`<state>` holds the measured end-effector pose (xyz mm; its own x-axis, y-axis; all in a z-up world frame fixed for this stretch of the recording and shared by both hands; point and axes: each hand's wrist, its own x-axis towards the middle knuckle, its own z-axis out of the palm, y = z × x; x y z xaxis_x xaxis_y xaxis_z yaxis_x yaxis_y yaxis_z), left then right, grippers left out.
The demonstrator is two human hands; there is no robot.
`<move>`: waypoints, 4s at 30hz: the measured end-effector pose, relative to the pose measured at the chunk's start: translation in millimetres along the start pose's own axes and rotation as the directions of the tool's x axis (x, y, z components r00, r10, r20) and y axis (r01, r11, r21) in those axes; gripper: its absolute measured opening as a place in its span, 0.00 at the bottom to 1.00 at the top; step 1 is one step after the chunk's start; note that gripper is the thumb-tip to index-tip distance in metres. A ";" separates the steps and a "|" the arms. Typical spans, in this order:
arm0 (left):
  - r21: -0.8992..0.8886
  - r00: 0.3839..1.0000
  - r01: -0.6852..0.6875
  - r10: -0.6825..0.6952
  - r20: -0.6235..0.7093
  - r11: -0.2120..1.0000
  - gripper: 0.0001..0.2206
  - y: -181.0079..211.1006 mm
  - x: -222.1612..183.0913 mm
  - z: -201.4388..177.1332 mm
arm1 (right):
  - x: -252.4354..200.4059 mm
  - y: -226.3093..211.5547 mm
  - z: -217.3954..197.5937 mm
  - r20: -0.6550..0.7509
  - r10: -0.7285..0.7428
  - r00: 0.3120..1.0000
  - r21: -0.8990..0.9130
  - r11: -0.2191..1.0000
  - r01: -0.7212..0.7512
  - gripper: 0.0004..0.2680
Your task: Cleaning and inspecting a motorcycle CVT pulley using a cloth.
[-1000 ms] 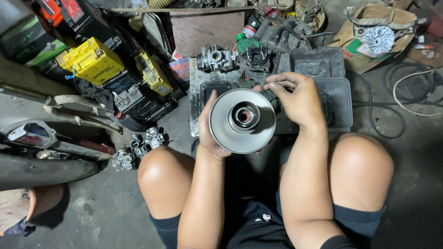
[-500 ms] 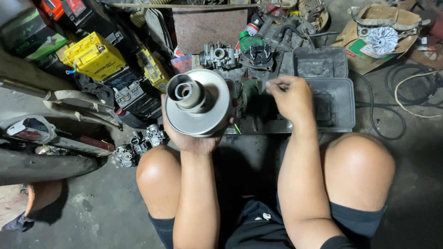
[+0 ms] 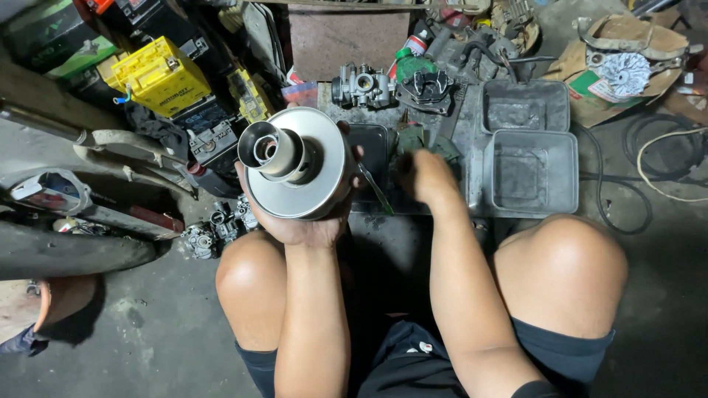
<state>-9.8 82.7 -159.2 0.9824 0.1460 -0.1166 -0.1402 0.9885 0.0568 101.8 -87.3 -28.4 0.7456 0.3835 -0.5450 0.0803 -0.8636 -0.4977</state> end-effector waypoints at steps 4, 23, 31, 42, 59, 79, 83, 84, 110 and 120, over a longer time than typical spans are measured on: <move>-0.001 0.999 -0.048 0.048 -0.026 0.999 0.37 18.8 -6.5 1.3 | 30.8 17.8 42.9 0.095 0.025 0.995 -0.173 0.985 -0.008 0.16; 0.030 0.956 -0.243 0.245 -0.162 0.970 0.36 -12.1 -47.4 199.3 | 44.1 32.7 28.5 0.151 0.133 0.980 -0.235 0.967 -0.096 0.14; 0.058 0.927 -0.308 0.313 -0.206 0.950 0.36 -13.0 -42.4 203.0 | 0.3 -26.8 16.5 0.245 0.150 0.958 -0.232 0.968 -0.092 0.17; 0.030 0.917 -0.307 0.304 -0.257 0.951 0.34 -11.6 -40.3 188.1 | 19.6 1.6 36.7 0.155 0.162 0.974 -0.131 0.981 -0.142 0.14; 0.119 0.965 -0.239 0.249 -0.084 0.964 0.34 -21.6 -37.3 173.9 | 11.8 10.9 -4.5 -0.098 -0.073 0.992 0.110 0.990 0.084 0.17; 0.136 0.986 -0.018 -0.004 0.165 0.991 0.35 -44.8 -35.2 161.9 | -77.7 -16.2 -57.7 -0.249 -0.830 0.500 0.198 0.462 0.865 0.50; 0.095 0.997 -0.078 0.080 -0.021 0.992 0.25 -44.6 -32.7 151.6 | -77.3 -20.2 -52.7 -0.284 -0.824 0.490 0.218 0.442 0.870 0.48; 0.100 0.995 -0.083 0.087 -0.045 0.992 0.25 -45.4 -32.8 152.8 | -78.0 -20.5 -52.6 -0.300 -0.821 0.485 0.215 0.438 0.873 0.46; 0.064 0.997 -0.082 0.082 0.009 0.995 0.32 -48.0 -33.0 176.0 | -44.7 3.1 -38.1 -0.461 -0.637 0.618 0.460 0.424 0.780 0.33; 0.067 0.918 -0.290 0.297 -0.262 0.955 0.34 -44.9 -32.4 202.8 | 1.7 12.5 8.4 -0.042 -0.131 0.991 0.047 0.990 0.133 0.15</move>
<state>-10.3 25.6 43.2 0.8281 0.4378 -0.3501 -0.4101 0.8989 0.1541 98.5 -94.7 -41.1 0.7556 0.4791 -0.4466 0.1476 -0.7889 -0.5966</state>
